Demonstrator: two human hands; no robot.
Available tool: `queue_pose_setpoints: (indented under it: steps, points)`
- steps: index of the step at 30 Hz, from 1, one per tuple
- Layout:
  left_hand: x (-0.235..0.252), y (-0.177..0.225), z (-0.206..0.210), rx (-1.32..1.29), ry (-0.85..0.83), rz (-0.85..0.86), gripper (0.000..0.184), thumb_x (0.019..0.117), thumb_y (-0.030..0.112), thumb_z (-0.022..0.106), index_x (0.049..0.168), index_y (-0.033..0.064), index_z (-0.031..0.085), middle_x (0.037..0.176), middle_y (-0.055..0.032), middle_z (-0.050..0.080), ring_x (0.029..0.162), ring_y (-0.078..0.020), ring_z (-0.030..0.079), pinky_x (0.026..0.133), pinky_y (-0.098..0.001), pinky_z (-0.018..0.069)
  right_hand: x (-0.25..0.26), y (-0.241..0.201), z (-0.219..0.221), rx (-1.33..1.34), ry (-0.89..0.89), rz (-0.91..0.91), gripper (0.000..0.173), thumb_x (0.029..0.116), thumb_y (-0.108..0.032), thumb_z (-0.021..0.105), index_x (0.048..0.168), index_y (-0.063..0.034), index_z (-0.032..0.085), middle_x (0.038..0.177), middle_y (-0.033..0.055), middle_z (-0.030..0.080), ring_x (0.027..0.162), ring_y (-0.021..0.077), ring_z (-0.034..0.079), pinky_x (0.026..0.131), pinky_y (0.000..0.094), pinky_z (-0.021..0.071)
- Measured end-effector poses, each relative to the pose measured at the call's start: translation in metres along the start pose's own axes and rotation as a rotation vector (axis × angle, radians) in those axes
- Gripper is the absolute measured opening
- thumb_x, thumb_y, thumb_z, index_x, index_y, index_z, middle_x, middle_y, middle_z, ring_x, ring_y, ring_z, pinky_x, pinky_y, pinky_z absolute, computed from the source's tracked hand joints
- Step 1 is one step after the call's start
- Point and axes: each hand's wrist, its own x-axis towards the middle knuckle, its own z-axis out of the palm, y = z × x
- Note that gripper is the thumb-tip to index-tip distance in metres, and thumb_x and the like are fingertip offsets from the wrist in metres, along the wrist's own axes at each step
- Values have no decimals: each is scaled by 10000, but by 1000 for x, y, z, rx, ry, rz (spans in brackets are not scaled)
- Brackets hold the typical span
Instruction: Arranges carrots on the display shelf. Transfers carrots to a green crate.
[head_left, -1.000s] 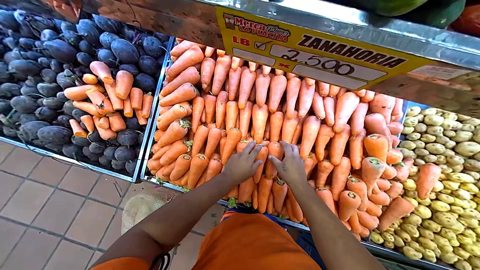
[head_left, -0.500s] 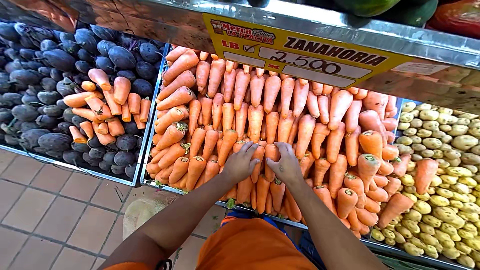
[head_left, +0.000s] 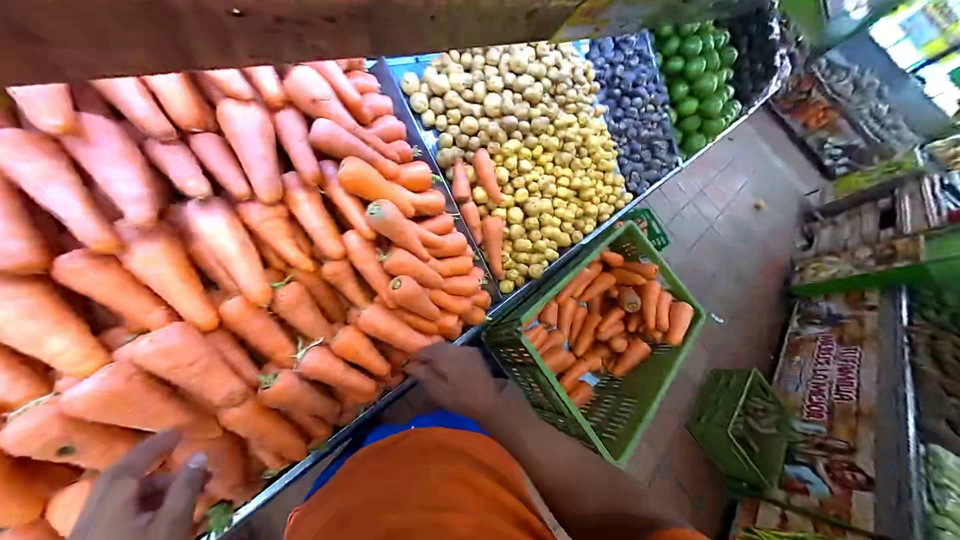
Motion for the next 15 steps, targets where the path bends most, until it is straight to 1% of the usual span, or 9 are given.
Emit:
queue_pose_setpoints:
  steps: [2,4,6,7,8,10,11,12,15]
  points:
    - [-16,11,24,-108,-165,-75,396,1024,184,601,1349,-41,569,1276,-215,626,784,-170,702,697,-382,629,-45,69,-52,3,231,388,284,1036,-279,592,1146,-62,738,1055,109,748,971,250,726,891,513,592]
    - [-27,25,52,-154,-288,-125,352,1029,165,595,1305,-54,589,1198,-176,680,787,-170,715,721,-385,636,-100,169,-86,26,503,743,322,1029,-281,601,1170,-7,692,1027,166,726,923,305,710,849,546,578]
    - [-32,45,80,-145,-364,-153,335,1027,150,588,1295,-51,591,1177,-146,703,784,-155,712,720,-367,627,-167,276,-96,153,555,1159,432,1017,-343,609,1255,17,636,1109,234,694,988,373,690,877,588,560]
    - [-33,58,96,-128,-382,-154,330,1025,153,595,1289,-45,600,1159,-137,708,775,-149,710,715,-360,626,-198,319,-92,263,534,1349,497,1003,-373,624,1291,32,618,1165,261,676,1039,393,675,907,598,545]
    - [-31,73,113,-105,-396,-148,334,1020,169,606,1287,-33,613,1150,-130,711,777,-149,711,719,-360,628,-219,353,-85,400,537,1473,541,1001,-392,625,1332,33,585,1185,263,660,1029,386,670,881,585,553]
    - [-30,108,145,-42,-431,-140,356,1014,231,619,1291,9,635,1141,-114,720,796,-161,718,734,-374,629,-240,393,-67,595,542,1535,625,1013,-437,609,1453,-17,466,1161,257,647,929,367,674,776,554,572]
    - [-28,127,163,-27,-447,-132,355,1011,247,613,1290,30,643,1154,-101,722,809,-164,725,739,-376,636,-241,405,-60,613,534,1540,678,993,-460,639,1468,-17,444,1168,266,640,942,377,670,786,566,570]
    - [-25,147,184,-30,-459,-121,346,1005,256,608,1280,50,653,1158,-84,726,810,-163,729,735,-371,639,-238,415,-55,607,530,1547,735,961,-482,681,1461,5,450,1224,280,635,1032,400,667,862,592,563]
    - [-13,205,252,-114,-543,-105,328,985,282,611,1243,89,674,1141,-34,742,795,-167,736,700,-352,644,-223,430,-50,489,563,1591,701,874,-519,765,1244,59,624,1167,270,667,1059,403,661,897,603,539]
